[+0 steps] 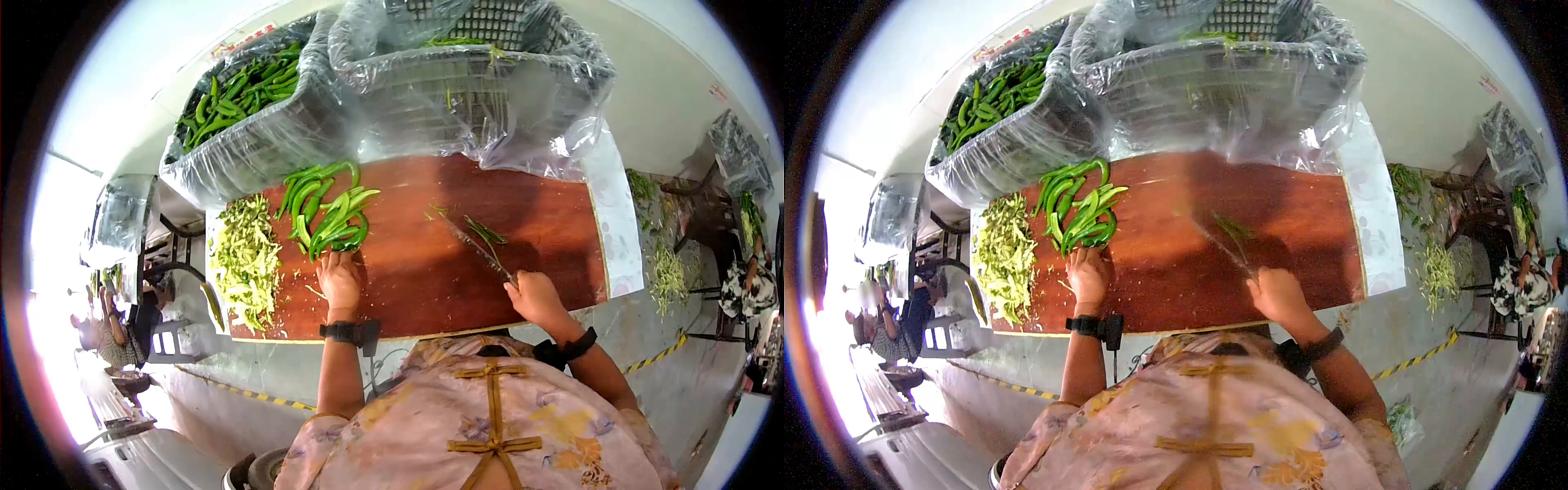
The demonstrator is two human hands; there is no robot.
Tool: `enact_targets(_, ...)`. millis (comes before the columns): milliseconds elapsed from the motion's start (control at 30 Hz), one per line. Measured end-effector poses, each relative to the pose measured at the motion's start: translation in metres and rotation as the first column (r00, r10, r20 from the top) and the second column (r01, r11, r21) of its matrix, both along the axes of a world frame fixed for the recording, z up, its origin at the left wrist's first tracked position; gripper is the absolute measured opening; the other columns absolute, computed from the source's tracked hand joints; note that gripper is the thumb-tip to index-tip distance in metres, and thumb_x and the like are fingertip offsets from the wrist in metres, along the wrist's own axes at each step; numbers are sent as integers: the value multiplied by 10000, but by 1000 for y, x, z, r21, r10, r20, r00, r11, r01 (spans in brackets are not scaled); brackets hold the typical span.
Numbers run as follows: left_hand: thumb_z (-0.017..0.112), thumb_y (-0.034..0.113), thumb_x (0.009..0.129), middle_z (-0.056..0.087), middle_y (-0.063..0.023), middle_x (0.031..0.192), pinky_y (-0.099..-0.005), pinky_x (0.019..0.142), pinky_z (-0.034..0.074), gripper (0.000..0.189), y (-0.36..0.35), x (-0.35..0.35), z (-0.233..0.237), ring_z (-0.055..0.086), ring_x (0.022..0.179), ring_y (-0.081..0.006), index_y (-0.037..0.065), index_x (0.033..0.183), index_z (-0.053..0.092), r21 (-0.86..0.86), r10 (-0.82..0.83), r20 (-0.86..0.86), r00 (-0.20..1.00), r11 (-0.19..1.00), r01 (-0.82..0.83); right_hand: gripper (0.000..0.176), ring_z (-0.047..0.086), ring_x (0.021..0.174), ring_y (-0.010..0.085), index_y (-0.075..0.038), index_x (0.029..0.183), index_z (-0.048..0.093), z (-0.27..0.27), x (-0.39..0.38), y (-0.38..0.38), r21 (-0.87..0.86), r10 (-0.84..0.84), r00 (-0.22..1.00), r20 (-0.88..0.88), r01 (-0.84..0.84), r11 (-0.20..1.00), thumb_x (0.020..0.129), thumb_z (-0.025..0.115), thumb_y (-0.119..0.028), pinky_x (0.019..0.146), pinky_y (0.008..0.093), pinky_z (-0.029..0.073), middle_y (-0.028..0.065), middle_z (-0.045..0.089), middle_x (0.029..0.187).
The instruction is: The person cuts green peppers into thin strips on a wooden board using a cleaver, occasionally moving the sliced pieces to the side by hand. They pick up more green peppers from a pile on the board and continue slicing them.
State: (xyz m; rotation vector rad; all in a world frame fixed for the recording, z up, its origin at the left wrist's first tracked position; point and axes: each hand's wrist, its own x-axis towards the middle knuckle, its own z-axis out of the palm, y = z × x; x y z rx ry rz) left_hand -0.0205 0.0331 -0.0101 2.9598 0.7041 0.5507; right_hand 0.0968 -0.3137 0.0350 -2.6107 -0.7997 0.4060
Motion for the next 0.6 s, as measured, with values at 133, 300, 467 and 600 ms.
enact_targets(133, 499, 86, 751, 568, -156, 816, -440, 650, 463, 149, -1, 10, 5, 553, 745, -363, 76, 867, 591, -96, -104, 125, 987, 989, 116, 252, 575, 679, 423, 19, 736, 570, 5, -2, -5, 12, -11, 1000, -27, 12, 1000, 795, 579, -226, 623, 501, 454, 236, 582, 681)
enact_targets(300, 521, -39, 710, 584, -173, 882, -401, 712, 480, 228, -47, 45, 15, 563, 802, -375, 66, 902, 583, -313, -333, 239, 912, 863, 397, 251, 574, 693, 423, 13, 732, 580, -1, 4, -17, 10, -108, 994, -22, 108, 994, 794, 574, -230, 636, 499, 454, 242, 580, 687)
enact_targets(467, 583, 32, 730, 595, -171, 965, -394, 772, 475, 218, -109, 98, -9, 570, 892, -353, 44, 947, 588, -455, -652, 125, 748, 632, 627, 250, 577, 708, 416, 11, 732, 591, -2, 1, -20, 11, -153, 988, -25, 153, 988, 792, 569, -231, 653, 495, 456, 243, 583, 699)
enact_targets(600, 576, 76, 745, 593, -167, 987, -395, 796, 463, 222, -128, 122, -24, 559, 921, -343, 56, 965, 596, -475, -770, 123, 626, 508, 719, 254, 568, 681, 421, 31, 718, 549, -6, -1, -23, 83, -128, 992, -5, 128, 988, 788, 586, -211, 633, 491, 448, 249, 574, 680)
